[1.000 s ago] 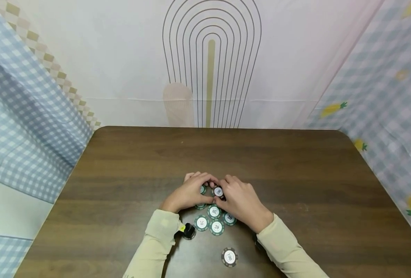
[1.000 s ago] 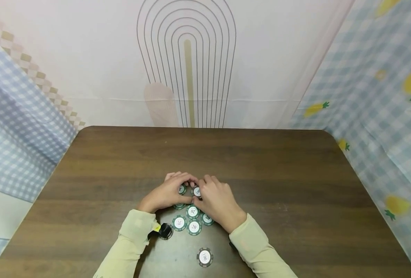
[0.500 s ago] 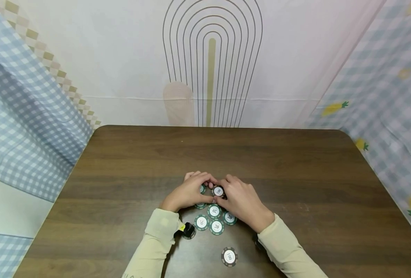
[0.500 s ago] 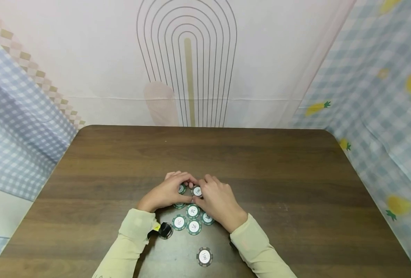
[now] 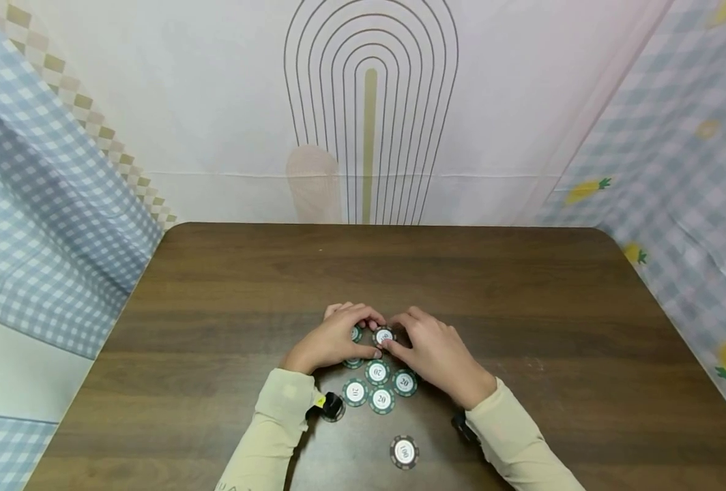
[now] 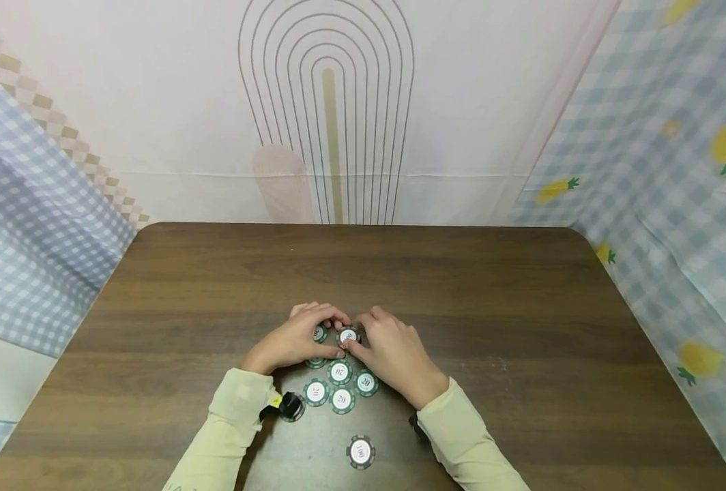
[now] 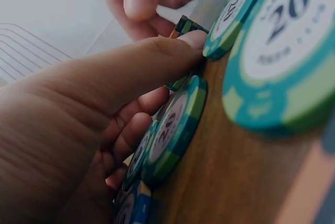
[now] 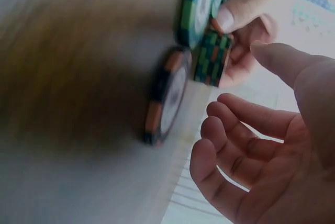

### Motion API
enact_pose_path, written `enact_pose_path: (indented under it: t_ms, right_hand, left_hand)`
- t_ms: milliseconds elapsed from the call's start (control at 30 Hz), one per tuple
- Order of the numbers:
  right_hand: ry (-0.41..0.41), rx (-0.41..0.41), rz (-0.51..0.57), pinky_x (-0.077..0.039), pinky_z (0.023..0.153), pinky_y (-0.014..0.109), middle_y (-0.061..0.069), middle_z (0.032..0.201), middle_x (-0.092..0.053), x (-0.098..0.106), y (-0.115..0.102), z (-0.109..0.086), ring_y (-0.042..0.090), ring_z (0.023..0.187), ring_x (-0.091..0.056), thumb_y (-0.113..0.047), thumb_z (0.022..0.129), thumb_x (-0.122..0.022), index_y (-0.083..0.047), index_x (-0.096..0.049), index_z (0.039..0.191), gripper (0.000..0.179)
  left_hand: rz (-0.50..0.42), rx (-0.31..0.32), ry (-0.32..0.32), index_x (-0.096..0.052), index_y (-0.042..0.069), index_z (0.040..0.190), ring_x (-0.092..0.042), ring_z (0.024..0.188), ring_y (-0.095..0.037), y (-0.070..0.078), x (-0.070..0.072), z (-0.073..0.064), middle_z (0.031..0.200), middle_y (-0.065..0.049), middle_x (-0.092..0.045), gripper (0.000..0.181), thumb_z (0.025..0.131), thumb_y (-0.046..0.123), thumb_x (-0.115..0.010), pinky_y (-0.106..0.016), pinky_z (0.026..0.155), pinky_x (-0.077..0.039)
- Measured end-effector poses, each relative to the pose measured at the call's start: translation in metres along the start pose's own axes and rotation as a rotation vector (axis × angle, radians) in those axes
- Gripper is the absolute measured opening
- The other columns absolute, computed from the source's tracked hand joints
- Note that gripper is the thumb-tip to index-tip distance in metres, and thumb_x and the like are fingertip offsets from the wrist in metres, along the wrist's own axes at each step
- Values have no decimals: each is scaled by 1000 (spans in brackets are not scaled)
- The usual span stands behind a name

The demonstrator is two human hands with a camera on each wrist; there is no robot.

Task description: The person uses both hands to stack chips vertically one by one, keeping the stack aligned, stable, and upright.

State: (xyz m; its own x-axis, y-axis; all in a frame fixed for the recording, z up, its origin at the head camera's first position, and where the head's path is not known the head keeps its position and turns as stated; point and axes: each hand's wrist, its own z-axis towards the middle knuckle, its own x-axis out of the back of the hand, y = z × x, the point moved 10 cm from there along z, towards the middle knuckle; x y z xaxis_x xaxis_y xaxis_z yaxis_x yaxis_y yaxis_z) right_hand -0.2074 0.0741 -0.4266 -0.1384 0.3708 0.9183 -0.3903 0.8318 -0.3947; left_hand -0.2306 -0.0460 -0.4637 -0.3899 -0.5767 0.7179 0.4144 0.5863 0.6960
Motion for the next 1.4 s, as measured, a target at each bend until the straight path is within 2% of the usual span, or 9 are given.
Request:
enact_pose_path:
  t_ms: [233,567,767,967,1167,1400]
  right_hand:
    - [-24,-51,46,-59,79,44,3,117,-70,9,19,-17,18,97,-69,-31,101,-74,-9,-74,126,33]
    - [-116,-27,58,-53,73,35,0,121,-66,9,33,-41,12,90,-61,-20,92,-84,-11,-71,130,41]
    - [-104,15,31,-54,73,33,-3,117,-65,10,33,-47,10,88,-60,-19,90,-86,-12,-72,127,41]
    - [-86,6,-17,-58,78,40,-3,115,-66,9,35,-52,13,97,-66,-26,90,-87,-13,-73,126,41]
    - [-104,-17,-86,-56,70,39,-3,110,-64,3,33,-56,13,93,-66,-31,90,-86,-13,-73,126,42]
    - [-54,38,-171,-57,69,41,-1,104,-64,5,23,-54,17,93,-65,-31,88,-88,-11,-74,117,38]
  left_hand:
    - [-17,-26,-9,-71,22,125,-57,102,-11,1,-4,1,110,11,-66,44,86,33,-89,-51,108,-27]
    - [-44,-60,1,-71,23,124,-57,102,-11,3,-5,1,108,10,-66,42,87,34,-89,-53,109,-26]
    - [-41,-66,4,-71,24,124,-57,102,-11,6,0,-3,108,11,-65,41,88,34,-88,-54,108,-26]
    - [-26,-66,9,-71,24,124,-56,101,-11,6,1,-2,108,11,-65,41,88,33,-88,-53,105,-27]
    - [-16,-59,-2,-71,23,124,-56,101,-10,7,-2,-1,110,11,-66,43,87,32,-89,-51,104,-28]
    - [-8,-52,2,-72,23,124,-55,101,-10,5,0,-1,109,11,-66,42,87,32,-89,-51,104,-28]
